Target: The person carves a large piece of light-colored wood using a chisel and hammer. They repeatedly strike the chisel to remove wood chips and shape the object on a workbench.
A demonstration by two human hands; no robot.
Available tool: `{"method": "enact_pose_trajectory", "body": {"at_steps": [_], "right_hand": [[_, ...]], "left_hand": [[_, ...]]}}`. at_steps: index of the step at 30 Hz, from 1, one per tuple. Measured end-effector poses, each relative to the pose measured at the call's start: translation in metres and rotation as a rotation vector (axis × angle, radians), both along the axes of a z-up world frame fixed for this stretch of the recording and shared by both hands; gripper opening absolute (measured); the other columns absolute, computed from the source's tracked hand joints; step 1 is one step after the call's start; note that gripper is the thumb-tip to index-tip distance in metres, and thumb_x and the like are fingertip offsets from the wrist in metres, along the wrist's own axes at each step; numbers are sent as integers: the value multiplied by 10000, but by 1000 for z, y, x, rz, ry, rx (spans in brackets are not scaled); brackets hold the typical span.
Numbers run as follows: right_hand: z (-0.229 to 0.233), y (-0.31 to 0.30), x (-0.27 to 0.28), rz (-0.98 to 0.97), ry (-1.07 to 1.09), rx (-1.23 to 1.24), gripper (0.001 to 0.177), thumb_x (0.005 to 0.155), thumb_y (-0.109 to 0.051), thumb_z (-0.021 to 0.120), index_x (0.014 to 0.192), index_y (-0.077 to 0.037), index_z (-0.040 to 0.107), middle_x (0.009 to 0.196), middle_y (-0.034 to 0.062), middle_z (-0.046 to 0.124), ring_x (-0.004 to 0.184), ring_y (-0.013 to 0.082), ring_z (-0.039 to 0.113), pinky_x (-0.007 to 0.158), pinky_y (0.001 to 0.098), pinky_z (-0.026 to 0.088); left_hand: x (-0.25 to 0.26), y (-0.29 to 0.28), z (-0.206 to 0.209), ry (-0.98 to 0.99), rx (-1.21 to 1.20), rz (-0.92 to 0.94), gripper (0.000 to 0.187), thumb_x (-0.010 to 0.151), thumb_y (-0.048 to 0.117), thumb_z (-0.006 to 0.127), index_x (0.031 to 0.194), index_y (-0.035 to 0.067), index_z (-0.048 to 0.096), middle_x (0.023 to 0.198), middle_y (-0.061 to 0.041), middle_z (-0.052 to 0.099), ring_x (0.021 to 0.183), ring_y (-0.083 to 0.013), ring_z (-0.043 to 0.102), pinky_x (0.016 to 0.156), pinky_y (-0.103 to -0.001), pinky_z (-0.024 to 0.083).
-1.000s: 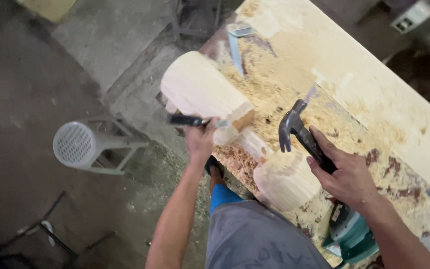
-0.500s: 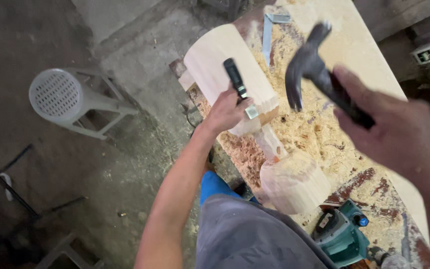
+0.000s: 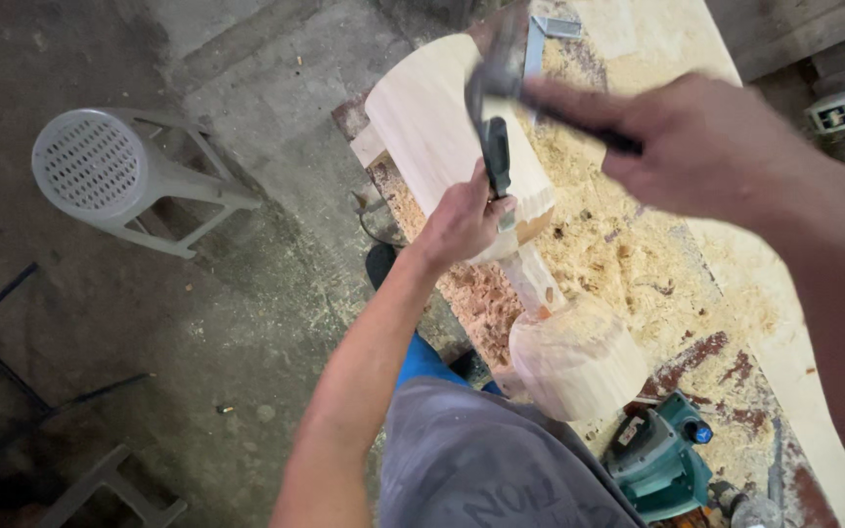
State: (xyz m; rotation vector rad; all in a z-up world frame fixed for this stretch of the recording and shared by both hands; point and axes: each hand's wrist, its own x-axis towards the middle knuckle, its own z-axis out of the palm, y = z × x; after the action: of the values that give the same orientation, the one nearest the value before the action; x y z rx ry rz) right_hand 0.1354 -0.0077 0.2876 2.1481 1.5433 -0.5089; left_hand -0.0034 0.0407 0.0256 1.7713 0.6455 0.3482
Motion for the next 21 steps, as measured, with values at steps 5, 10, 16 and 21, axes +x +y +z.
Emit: {"method": "enact_pose_trajectory", "body": {"at_steps": [5, 10, 16, 21], "right_hand": [[-17, -7, 9, 143, 101, 159, 747, 955, -207, 605, 1562, -553, 343, 777, 123, 710, 635, 248, 688, 649, 388, 584], [-10, -14, 7, 193, 197, 349, 786, 889, -179, 618, 1577, -477, 384, 817, 102, 707, 645, 273, 682, 639, 438, 567], [1, -12, -16, 143, -63, -167, 812, 981, -134, 604, 1567, -617, 317, 871, 90, 762, 751, 201, 718, 723, 364, 582], [6, -36, 6, 272, 476, 741, 734, 869, -17, 646, 1534, -290, 497, 1134, 121, 730, 773, 144, 704, 652, 327, 562]], "left_hand": [[-1, -5, -3, -71, 31, 33, 564, 998, 156, 579, 1431, -23, 264, 805, -237, 712, 749, -391, 753, 655, -488, 577], [3, -10, -11, -48, 77, 72, 504, 993, 144, 623, 1368, -48, 346, 810, -269, 707, 789, -454, 710, 665, -529, 533], [-7, -23, -18, 41, 97, 50, 530, 993, 156, 608, 1413, -17, 334, 817, -271, 696, 790, -432, 725, 659, -515, 550], [-8, -26, -18, -89, -106, 82, 438, 1013, 158, 552, 1374, -5, 364, 909, -210, 731, 904, -385, 765, 706, -474, 614]]}}
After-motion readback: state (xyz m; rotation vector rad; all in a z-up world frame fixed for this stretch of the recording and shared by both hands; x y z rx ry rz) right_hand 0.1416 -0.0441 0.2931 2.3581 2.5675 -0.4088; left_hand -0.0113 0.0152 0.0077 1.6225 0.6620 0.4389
